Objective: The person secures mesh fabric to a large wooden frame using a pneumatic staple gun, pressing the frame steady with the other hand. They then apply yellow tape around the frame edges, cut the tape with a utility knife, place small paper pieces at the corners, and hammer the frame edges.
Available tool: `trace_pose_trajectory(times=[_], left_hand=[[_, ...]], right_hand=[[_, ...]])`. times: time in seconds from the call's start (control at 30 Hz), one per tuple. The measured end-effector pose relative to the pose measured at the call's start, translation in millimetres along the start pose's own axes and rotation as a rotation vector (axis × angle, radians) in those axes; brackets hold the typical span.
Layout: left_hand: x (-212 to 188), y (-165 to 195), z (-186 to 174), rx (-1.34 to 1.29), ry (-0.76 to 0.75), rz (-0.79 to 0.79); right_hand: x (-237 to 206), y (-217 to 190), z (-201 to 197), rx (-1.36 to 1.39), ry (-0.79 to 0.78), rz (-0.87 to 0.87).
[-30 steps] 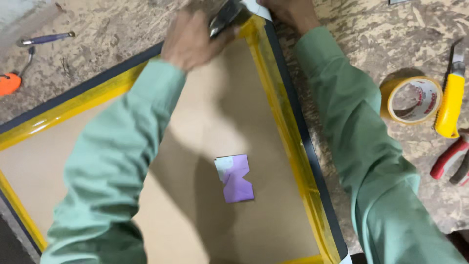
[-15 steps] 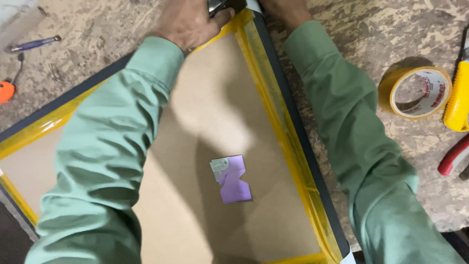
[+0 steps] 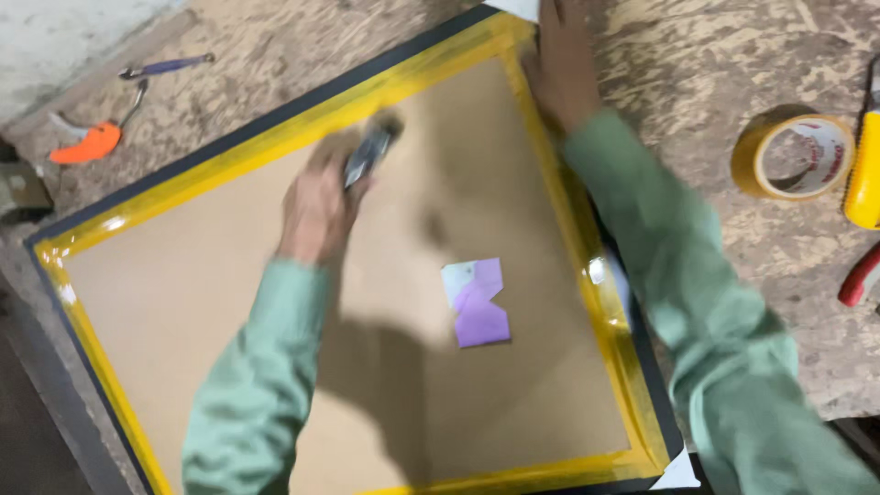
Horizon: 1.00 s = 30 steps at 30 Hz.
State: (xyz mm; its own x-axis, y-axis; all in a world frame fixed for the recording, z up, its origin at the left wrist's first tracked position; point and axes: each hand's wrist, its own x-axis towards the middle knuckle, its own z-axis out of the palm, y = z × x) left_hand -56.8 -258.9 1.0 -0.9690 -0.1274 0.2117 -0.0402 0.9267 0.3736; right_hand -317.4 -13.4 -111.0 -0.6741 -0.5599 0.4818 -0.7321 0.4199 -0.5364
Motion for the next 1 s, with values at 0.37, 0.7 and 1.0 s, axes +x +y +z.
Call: trace_pose_trajectory(times=[0.37,0.7,1.0], left_hand=[[-344.2,-114.0,-138.7,0.504,-0.628,-0.823],[-465.8,-246.9,-146.5,0.327,-0.432,-0.823],[-556.4,-189.7,-220.4,0.133,0.419,-0.537]], right_hand=[[-294.2,-322.0,15.9,-0.112,-0.551,0.227],[-312.3,-617.8,178.0,0.498,-0.822,-0.04],[-308.7,-624.0,188.0,0.639,-0.378,-0.038]])
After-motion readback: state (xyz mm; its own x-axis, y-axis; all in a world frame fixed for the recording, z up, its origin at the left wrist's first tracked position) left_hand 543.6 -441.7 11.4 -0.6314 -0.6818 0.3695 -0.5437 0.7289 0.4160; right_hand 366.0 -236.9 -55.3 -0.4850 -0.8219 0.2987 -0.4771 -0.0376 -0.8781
